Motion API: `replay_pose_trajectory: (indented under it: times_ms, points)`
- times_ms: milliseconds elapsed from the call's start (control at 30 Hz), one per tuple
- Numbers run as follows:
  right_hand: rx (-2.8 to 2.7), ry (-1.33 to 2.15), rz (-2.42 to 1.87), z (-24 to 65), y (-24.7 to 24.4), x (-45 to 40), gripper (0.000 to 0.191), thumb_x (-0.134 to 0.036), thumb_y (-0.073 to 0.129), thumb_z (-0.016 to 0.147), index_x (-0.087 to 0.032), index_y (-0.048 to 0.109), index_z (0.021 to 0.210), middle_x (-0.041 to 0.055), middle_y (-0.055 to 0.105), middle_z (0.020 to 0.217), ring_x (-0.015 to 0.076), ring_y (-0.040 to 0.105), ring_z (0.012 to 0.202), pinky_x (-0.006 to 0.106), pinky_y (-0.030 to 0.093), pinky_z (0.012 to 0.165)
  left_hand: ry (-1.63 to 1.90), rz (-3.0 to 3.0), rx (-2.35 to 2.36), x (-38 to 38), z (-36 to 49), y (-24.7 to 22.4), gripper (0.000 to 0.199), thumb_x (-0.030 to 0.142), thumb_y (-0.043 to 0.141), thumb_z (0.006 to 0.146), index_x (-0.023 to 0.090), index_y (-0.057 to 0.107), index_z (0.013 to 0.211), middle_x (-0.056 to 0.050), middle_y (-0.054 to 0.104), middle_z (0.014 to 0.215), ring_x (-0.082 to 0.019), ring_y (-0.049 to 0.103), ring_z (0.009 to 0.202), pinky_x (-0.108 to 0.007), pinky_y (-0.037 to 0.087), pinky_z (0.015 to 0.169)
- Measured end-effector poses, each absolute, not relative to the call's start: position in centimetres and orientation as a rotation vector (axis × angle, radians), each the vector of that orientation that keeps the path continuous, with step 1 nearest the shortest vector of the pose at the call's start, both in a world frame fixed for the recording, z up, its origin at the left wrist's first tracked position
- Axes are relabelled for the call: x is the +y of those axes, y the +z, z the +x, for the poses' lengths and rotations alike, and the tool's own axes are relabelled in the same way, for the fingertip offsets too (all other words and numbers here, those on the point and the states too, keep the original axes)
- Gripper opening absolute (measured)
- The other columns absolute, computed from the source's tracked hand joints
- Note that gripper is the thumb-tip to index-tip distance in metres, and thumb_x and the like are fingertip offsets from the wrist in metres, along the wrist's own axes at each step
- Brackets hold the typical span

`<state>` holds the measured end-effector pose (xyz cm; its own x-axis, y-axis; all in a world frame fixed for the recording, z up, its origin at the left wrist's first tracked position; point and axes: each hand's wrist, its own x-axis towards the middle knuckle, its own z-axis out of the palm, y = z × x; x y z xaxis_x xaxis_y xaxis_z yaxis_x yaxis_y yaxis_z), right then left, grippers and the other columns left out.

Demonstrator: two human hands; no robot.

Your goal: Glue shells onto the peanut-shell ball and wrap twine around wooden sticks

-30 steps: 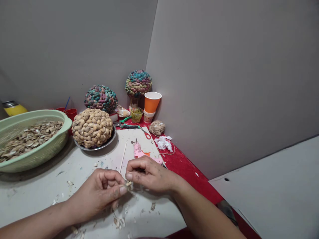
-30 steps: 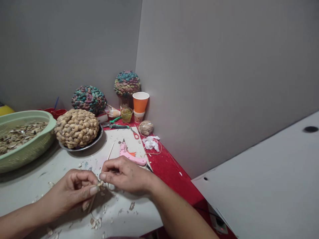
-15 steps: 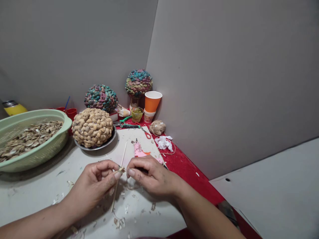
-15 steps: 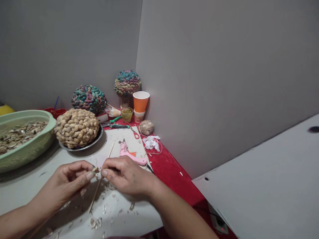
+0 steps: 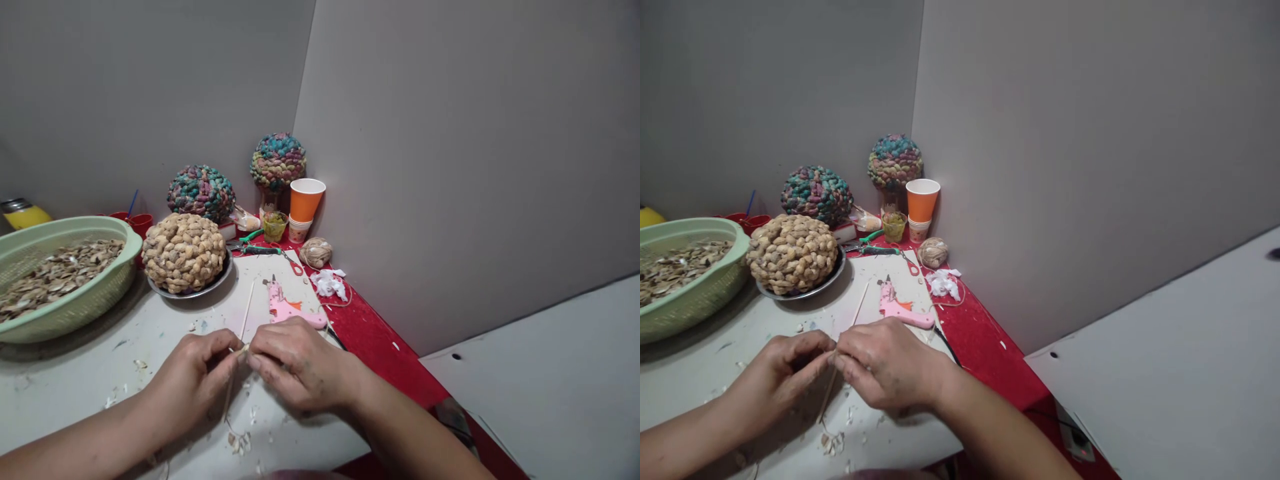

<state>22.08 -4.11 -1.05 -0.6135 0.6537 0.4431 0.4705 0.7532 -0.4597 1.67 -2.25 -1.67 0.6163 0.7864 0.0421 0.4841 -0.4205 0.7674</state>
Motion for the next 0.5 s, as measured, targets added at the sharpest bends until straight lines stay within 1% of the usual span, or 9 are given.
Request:
replay_pose_trajectory:
  times_ms: [133,233,300,433,500]
  points:
    - [-2.28,0.574,-0.902,22.4,-1.2,-3.7,0.015,-0.017,0.047,0.087,-0.017,0.051,0.073,-0.0021,0.048,0.065,0.0109,0.041,0.058,0.023,0.032,0.057,0.484,2.207,0.878,-2.8,1.8,-2.0,0.03,0.03,0.042,0.094,0.017,0.056,0.071,0.004,0.047,0.058,-0.01,0.042,0.054,-0.021,0.034,0.052]
    - [-2.228,0.78,-0.919,22.7,-1.1,-3.3,0.017,-0.017,0.049,0.088,-0.017,0.05,0.072,-0.0046,0.042,0.063,0.0094,0.039,0.058,0.021,0.031,0.057,0.538,2.252,0.769,-3.1,1.9,-1.7,0.026,0.024,0.045,0.093,0.017,0.056,0.071,0.005,0.047,0.057,-0.009,0.042,0.051,-0.02,0.034,0.051]
    - [-2.176,0.952,-0.912,22.8,-1.1,-3.1,0.02,-0.021,0.05,0.09,-0.017,0.051,0.071,-0.0053,0.041,0.062,0.0089,0.038,0.058,0.021,0.031,0.057,0.604,2.269,0.739,-3.4,1.9,-1.4,0.023,0.021,0.048,0.092,0.017,0.057,0.071,0.005,0.05,0.056,-0.008,0.045,0.05,-0.019,0.035,0.051]
    - [-1.995,1.324,-0.876,22.9,-1.2,-2.6,0.027,-0.033,0.051,0.092,-0.017,0.052,0.071,-0.005,0.043,0.062,0.0091,0.04,0.059,0.02,0.032,0.056,0.768,2.255,0.737,-3.8,1.8,-0.8,0.017,0.018,0.052,0.09,0.018,0.06,0.075,0.004,0.056,0.056,-0.008,0.05,0.049,-0.017,0.039,0.05]
    - [-1.92,1.423,-0.853,22.9,-1.4,-2.4,0.03,-0.036,0.052,0.092,-0.017,0.051,0.07,-0.0047,0.043,0.062,0.0092,0.04,0.059,0.02,0.033,0.056,0.841,2.252,0.759,-3.8,1.7,-0.8,0.014,0.017,0.053,0.089,0.018,0.062,0.078,0.004,0.058,0.058,-0.008,0.051,0.049,-0.016,0.04,0.049]
